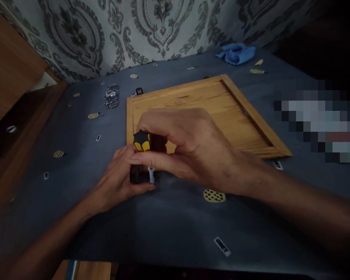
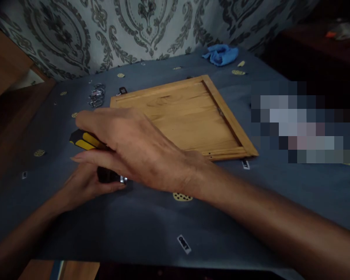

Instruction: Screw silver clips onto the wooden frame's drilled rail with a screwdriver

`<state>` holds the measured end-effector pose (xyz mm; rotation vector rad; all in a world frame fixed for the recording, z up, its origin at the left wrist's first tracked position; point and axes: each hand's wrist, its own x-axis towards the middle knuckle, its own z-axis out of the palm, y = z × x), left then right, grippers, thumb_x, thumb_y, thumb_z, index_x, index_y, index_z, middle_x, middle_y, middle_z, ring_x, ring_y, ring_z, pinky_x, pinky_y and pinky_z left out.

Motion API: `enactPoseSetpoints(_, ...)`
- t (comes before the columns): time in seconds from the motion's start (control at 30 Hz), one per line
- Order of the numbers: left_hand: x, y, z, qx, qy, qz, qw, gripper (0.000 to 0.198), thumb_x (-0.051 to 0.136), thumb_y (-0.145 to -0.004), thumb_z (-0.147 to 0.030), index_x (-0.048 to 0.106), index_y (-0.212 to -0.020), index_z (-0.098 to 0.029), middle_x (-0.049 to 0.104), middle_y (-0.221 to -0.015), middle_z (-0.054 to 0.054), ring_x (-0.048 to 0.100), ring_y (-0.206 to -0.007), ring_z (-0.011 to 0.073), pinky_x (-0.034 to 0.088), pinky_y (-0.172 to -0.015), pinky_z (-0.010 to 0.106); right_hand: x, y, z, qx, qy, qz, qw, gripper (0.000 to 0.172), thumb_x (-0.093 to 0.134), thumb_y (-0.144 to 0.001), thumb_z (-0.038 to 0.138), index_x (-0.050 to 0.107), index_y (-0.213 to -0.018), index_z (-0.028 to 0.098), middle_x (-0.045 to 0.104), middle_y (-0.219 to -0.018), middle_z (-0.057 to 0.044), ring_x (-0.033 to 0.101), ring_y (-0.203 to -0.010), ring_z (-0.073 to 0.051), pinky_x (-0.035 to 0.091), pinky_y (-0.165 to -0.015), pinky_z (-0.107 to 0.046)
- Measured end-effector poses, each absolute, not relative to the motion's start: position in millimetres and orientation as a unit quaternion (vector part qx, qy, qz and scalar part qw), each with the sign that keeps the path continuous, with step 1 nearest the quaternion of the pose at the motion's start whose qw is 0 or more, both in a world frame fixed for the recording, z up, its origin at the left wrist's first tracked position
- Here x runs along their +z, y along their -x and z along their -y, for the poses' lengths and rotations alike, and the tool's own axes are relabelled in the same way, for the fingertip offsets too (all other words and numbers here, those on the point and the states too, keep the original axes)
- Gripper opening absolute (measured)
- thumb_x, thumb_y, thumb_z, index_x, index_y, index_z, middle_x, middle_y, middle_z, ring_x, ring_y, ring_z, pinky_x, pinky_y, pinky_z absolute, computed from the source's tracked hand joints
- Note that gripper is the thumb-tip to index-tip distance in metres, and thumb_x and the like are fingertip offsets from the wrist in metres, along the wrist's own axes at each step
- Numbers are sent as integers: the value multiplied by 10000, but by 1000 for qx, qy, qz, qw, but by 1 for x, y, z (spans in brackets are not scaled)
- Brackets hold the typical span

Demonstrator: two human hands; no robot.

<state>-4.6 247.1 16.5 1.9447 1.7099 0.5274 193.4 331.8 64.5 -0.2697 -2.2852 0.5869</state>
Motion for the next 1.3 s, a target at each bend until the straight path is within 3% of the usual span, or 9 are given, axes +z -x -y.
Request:
enactPoseSetpoints(0.17, 18, 3, -248, 194, -713, -625, 253, 440, 799, -757, -460, 592, -1088, -259, 659, -1146, 57, 627, -1113, 327, 539, -999, 541, 63, -192, -331, 279, 135, 877, 368, 291, 655, -1004, 318, 511, -794, 179, 552, -733, 58, 499, -655, -79, 376, -651, -234)
enactPoseSetpoints(0.33, 16, 5, -248, 199, -713, -626, 245, 477, 848, -724, -430, 584, -1076, -245, 657, -1115, 60, 624, -1111, 337, 546, -965, 536, 77, -199, -337, 401, 115, 873, 254, 13, 620, -981, 167, 633, -983, 169, 602, -808, 41, 535, -734, -92, 387, -673, -235)
enactPoseSetpoints(0.43, 16, 6, -248, 211, -721, -611, 249, 454, 870, -721, -413, 597, -1052, -265, 666, -1101, 48, 635, -1090, 338, 542, -969, 550, 85, -203, -340, 420, 98, 877, 211, 85, 582, -966, 141, 626, -898, 167, 610, -835, 13, 534, -774, -110, 396, -690, -255)
enactPoseSetpoints(0.6, 16, 6, -247, 230, -710, -614, 258, 490, 881, -708, -384, 590, -1086, -276, 662, -1143, 57, 618, -1155, 370, 535, -975, 567, 83, -202, -340, 361, 109, 892, 249, 60, 620, -946, 119, 659, -904, 135, 598, -797, 13, 513, -751, -109, 372, -681, -268)
enactPoseSetpoints(0.97, 14, 6, -247, 211, -702, -629, 259, 441, 868, -711, -385, 586, -1007, -219, 644, -1119, 86, 598, -1132, 364, 503, -998, 601, 78, -202, -340, 285, 82, 907, 299, 198, 577, -952, 153, 534, -762, 189, 537, -716, 55, 485, -653, -70, 385, -651, -255)
enactPoseSetpoints(1.17, 18, 6, -246, 222, -691, -624, 289, 523, 885, -700, -334, 537, -1084, -264, 658, -1055, 41, 619, -1142, 346, 512, -1002, 560, 100, -216, -325, 265, 184, 872, 369, 123, 577, -1021, 213, 662, -980, 135, 671, -904, 22, 637, -761, -83, 485, -592, -200)
enactPoseSetpoints(1.23, 18, 6, -246, 224, -695, -617, 295, 567, 881, -710, -318, 520, -1146, -278, 673, -1035, 25, 626, -1155, 337, 488, -1042, 568, 100, -218, -326, 237, 173, 873, 390, 161, 625, -1010, 247, 657, -906, 129, 656, -838, 28, 625, -719, -80, 475, -573, -204)
enactPoseSetpoints(1.3, 17, 7, -247, 223, -700, -615, 288, 544, 878, -709, -322, 528, -1123, -277, 678, -1031, 26, 633, -1124, 334, 502, -1014, 564, 97, -216, -331, 261, 184, 883, 344, 134, 675, -985, 250, 677, -936, 125, 669, -850, 15, 627, -746, -94, 489, -627, -223)
